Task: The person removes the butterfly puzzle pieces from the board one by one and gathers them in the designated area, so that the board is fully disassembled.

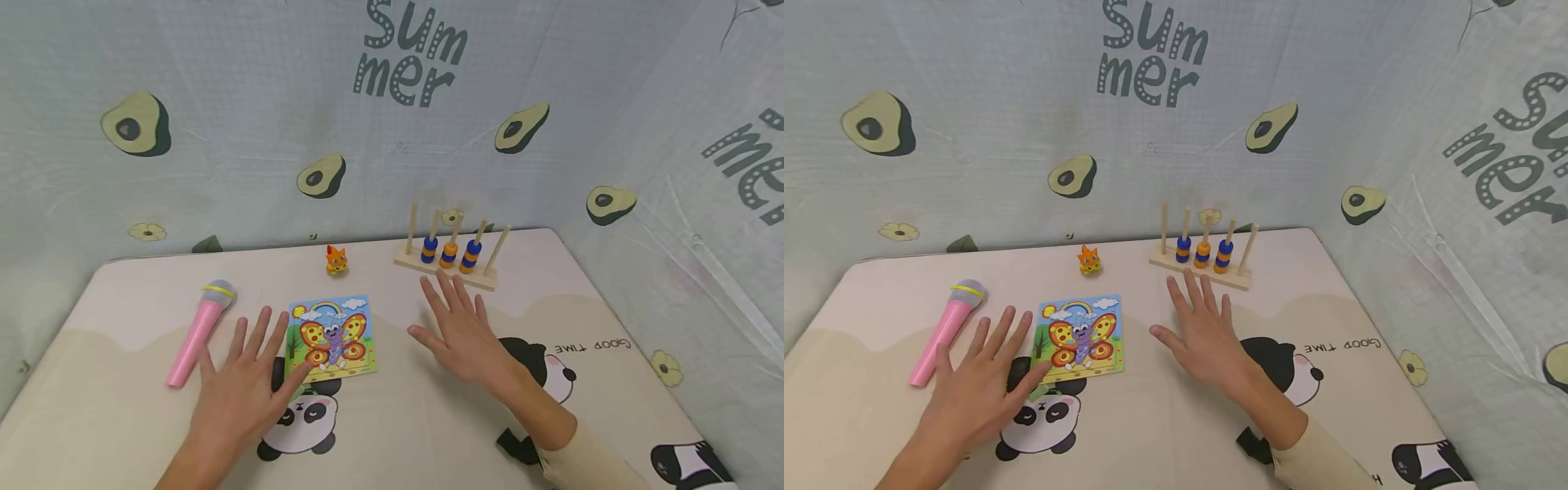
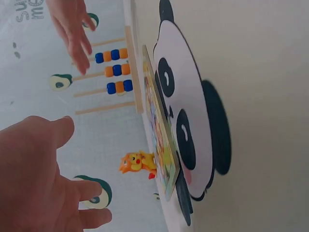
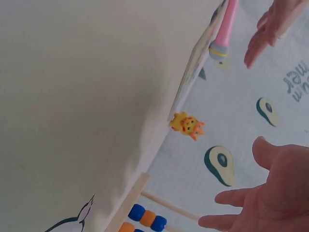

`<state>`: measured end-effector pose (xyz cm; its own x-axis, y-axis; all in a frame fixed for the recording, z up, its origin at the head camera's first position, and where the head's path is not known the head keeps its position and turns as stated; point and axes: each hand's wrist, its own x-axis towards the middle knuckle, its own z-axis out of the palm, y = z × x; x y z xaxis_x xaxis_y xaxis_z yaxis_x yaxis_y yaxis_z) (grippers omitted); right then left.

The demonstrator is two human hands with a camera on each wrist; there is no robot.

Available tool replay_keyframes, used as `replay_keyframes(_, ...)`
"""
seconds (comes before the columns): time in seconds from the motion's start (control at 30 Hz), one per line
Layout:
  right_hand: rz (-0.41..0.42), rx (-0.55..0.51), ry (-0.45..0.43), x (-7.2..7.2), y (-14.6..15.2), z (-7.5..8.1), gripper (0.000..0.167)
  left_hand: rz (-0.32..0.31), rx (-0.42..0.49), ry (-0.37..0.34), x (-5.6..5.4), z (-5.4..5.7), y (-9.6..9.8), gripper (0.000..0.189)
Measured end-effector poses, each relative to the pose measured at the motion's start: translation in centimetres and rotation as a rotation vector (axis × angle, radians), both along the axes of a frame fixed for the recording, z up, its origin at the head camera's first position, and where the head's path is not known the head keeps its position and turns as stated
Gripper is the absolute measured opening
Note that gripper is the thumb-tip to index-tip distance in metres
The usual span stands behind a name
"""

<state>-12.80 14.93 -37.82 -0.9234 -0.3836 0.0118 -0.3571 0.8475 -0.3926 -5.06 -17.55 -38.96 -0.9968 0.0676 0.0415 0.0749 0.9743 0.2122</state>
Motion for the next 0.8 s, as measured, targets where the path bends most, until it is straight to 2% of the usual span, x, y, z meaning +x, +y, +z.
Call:
replay_keyframes(0.27,0.100,-0.051,-0.081,-1.4,-2.0,0.2,0.084,-0.071,0.025,-0.012,0.6,-0.9,0.6,0.082)
replay_keyframes(0.57,0.165,-0.098,-0.142,-3.3,-4.2,-0.4,0.077,-0.158,0.076,-0.040,0.5,-1.7,0.5,0.075)
replay_keyframes(0.8,0.243,-0.123,-0.105,-4.6,-5.8,-0.6,0.064,-0.235,0.096,-0.069,0.3,-2.2,0.2,0.071)
